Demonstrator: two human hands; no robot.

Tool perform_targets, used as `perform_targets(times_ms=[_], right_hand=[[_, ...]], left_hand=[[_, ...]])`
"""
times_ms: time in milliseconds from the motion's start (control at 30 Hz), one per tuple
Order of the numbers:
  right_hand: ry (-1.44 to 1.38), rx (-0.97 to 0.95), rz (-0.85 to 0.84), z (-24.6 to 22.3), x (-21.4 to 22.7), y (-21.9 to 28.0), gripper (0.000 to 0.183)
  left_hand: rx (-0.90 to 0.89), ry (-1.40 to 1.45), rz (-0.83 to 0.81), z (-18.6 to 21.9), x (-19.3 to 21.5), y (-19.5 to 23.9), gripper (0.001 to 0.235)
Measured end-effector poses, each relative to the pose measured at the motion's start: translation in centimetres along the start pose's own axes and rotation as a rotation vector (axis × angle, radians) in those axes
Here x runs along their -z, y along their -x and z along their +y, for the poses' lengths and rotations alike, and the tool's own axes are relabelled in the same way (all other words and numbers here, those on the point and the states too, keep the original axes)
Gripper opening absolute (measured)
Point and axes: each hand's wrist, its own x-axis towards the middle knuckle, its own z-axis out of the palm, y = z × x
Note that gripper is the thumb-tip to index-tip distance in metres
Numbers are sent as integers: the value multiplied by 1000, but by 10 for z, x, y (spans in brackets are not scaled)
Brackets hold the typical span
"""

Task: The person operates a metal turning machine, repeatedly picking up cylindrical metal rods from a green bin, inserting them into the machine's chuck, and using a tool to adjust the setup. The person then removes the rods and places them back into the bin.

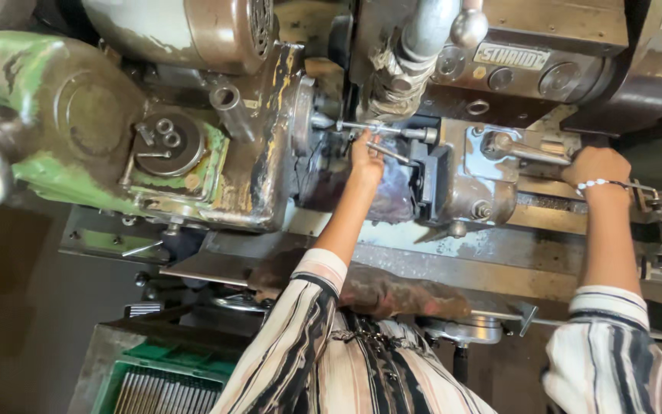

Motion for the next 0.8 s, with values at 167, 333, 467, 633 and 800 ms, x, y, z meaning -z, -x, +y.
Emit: perform_targets(times_ms=[167, 333, 467, 633, 800], right_hand=[[-8, -81, -20, -10, -23, 17, 28], [74, -112, -43, -14, -29, 45, 26], [61, -80, 54, -4, -27, 1, 25], [2, -98, 53, 1, -35, -5, 30], [-20, -133, 56, -3, -32, 2, 33]], left_hand=[[-1, 118, -176, 19, -14, -14, 8], [57, -35, -125, 24, -4, -22, 8], [85, -169, -54, 6, 22, -11, 12], [-262, 171, -60, -13, 24, -7, 8], [-254, 198, -27, 0, 25, -5, 11]])
